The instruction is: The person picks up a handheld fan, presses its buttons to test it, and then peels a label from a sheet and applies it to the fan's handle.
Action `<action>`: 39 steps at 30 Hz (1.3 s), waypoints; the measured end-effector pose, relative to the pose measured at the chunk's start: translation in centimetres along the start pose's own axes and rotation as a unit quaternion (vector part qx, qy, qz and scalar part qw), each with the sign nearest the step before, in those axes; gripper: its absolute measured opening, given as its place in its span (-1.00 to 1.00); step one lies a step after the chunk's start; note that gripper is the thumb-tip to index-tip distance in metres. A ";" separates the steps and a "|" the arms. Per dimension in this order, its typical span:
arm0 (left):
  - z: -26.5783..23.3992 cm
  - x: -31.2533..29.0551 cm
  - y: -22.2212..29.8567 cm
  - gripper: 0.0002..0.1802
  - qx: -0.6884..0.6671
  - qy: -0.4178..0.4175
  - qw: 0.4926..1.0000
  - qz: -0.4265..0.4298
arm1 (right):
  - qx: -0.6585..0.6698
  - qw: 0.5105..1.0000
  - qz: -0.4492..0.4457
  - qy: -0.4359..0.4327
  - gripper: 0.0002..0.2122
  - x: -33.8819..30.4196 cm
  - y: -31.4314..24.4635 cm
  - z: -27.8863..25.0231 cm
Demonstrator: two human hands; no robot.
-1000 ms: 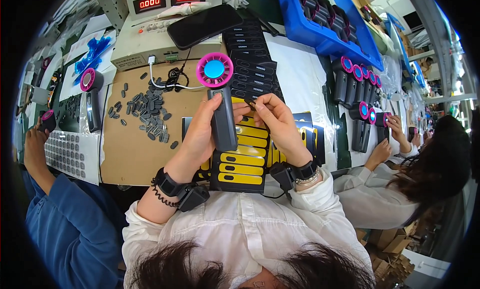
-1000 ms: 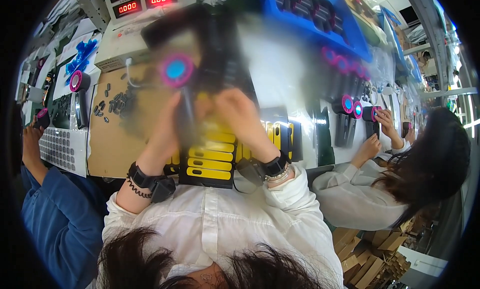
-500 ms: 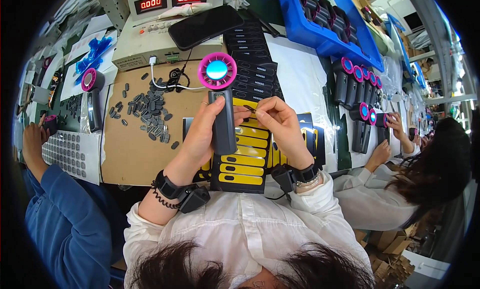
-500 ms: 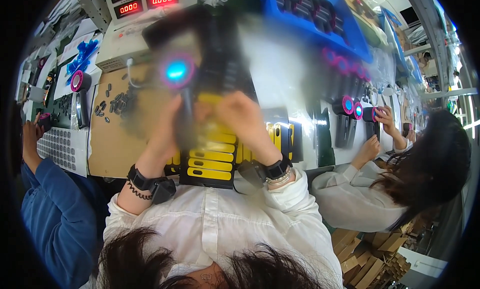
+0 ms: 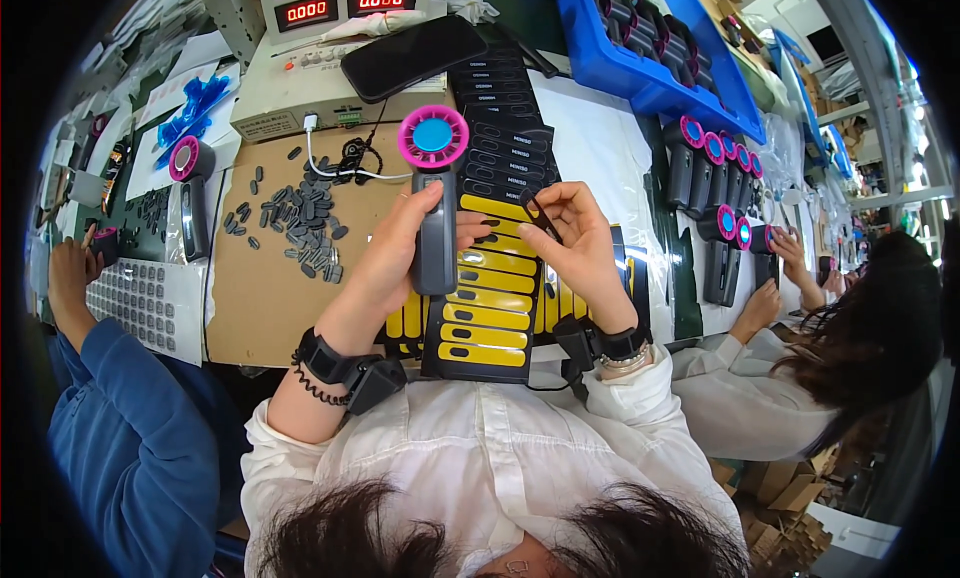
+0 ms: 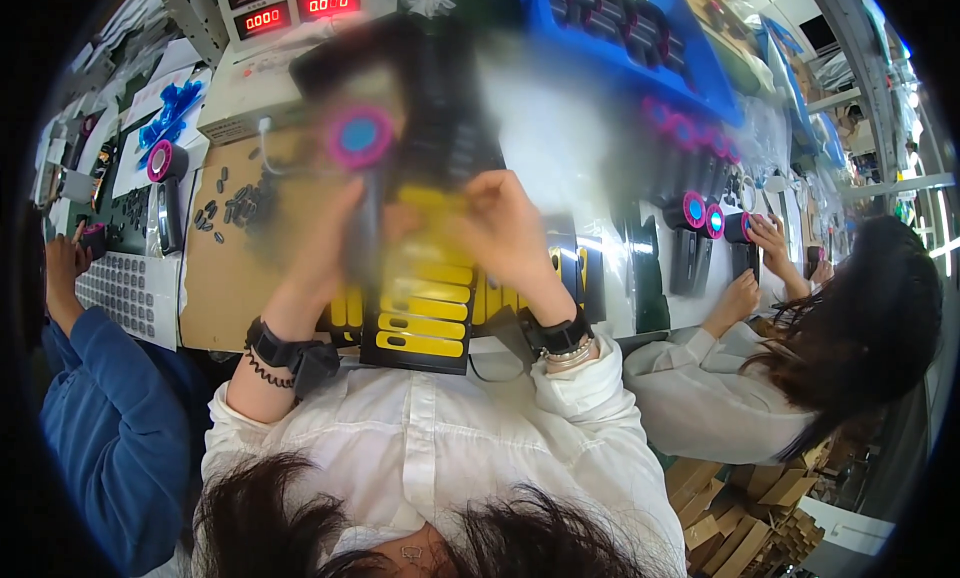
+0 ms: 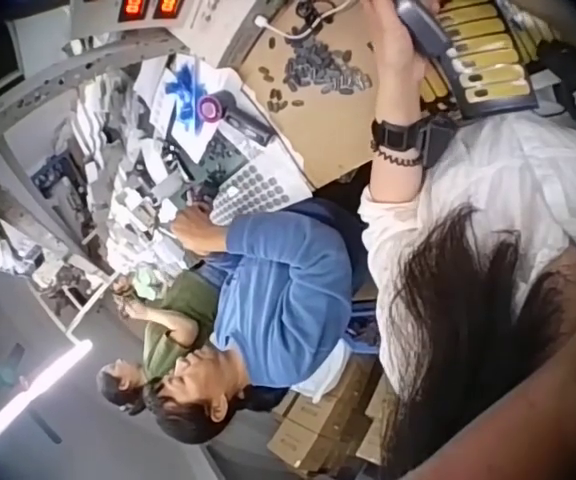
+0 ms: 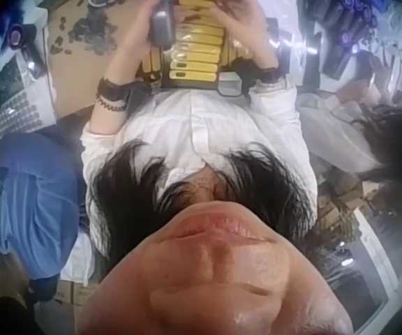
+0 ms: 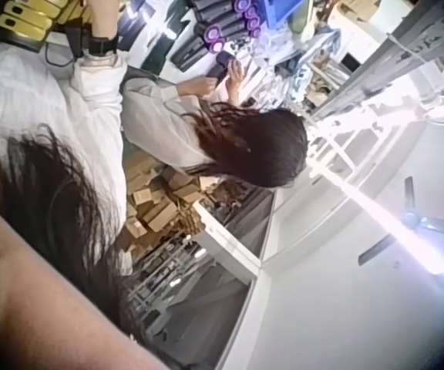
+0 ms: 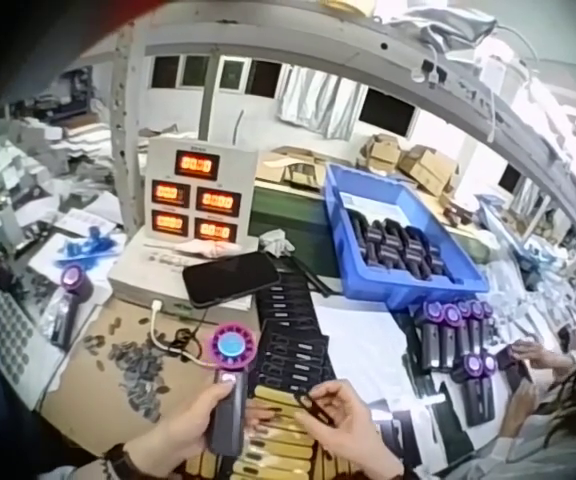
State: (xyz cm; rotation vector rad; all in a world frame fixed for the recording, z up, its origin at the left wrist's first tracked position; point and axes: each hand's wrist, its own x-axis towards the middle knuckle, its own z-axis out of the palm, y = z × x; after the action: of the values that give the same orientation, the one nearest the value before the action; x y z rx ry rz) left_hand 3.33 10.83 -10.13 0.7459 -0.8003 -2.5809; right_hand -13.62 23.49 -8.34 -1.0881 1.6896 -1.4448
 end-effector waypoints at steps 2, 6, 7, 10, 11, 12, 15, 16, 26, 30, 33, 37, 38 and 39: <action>-0.1 0.4 0.3 -0.47 0.053 0.006 0.998 -0.017 | -0.008 1.000 0.014 -0.007 -0.73 -0.1 0.0 -0.2; -0.6 1.2 0.1 -0.47 0.083 0.004 0.996 -0.021 | -0.114 0.991 0.027 -0.063 -0.68 -0.2 -0.5 0.1; -0.6 1.1 0.1 -0.47 0.084 0.006 0.996 -0.021 | -0.114 0.989 -0.005 -0.096 -0.69 -0.4 -1.2 0.3; -0.6 1.0 0.2 -0.47 0.082 0.011 0.996 -0.019 | -0.113 0.979 -0.070 -0.157 -0.70 -0.7 -2.6 1.0; -0.5 0.9 0.2 -0.47 0.083 0.012 0.996 -0.020 | -0.161 0.967 -0.105 -0.168 -0.70 -0.7 -2.3 1.1; -0.5 0.8 0.2 -0.47 0.098 0.016 0.995 -0.012 | -0.209 0.951 -0.140 -0.178 -0.71 -0.7 -2.1 1.2; -0.2 0.6 0.3 -0.47 0.128 0.023 0.992 0.004 | -0.248 0.937 -0.173 -0.174 -0.72 -0.7 -1.9 1.2; -0.2 0.6 0.3 -0.47 0.125 0.023 0.992 0.004 | -0.239 0.942 -0.171 -0.162 -0.72 -0.8 -1.8 1.3; -0.2 0.2 0.1 -0.53 0.142 0.026 0.990 0.005 | -0.299 0.927 -0.170 -0.151 -0.71 -0.8 -1.8 2.2; -0.7 -0.4 -0.1 -0.56 0.122 0.013 0.992 -0.002 | -0.331 0.918 -0.147 -0.163 -0.71 -0.6 -1.4 2.1; -1.0 -0.5 0.1 -0.56 0.133 0.033 0.991 0.014 | -0.350 0.910 -0.146 -0.168 -0.70 -0.5 -1.2 2.1; 0.1 -2.2 2.1 -0.56 0.157 0.032 0.986 0.056 | -0.364 0.907 -0.113 -0.177 -0.71 -0.6 -1.1 1.6; 0.4 -2.6 2.6 -0.56 0.165 0.031 0.983 0.073 | -0.363 0.907 -0.119 -0.178 -0.71 -0.4 -1.3 1.5; 0.4 -2.8 2.6 -0.56 0.167 0.033 0.982 0.078 | -0.339 0.920 -0.098 -0.174 -0.71 -0.4 -1.6 1.3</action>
State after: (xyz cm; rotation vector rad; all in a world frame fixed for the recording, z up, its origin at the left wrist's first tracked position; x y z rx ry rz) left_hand 5.81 10.22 -7.21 0.8195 -1.2360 -2.2980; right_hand -12.03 23.16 -7.03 -1.8046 1.8893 -0.6882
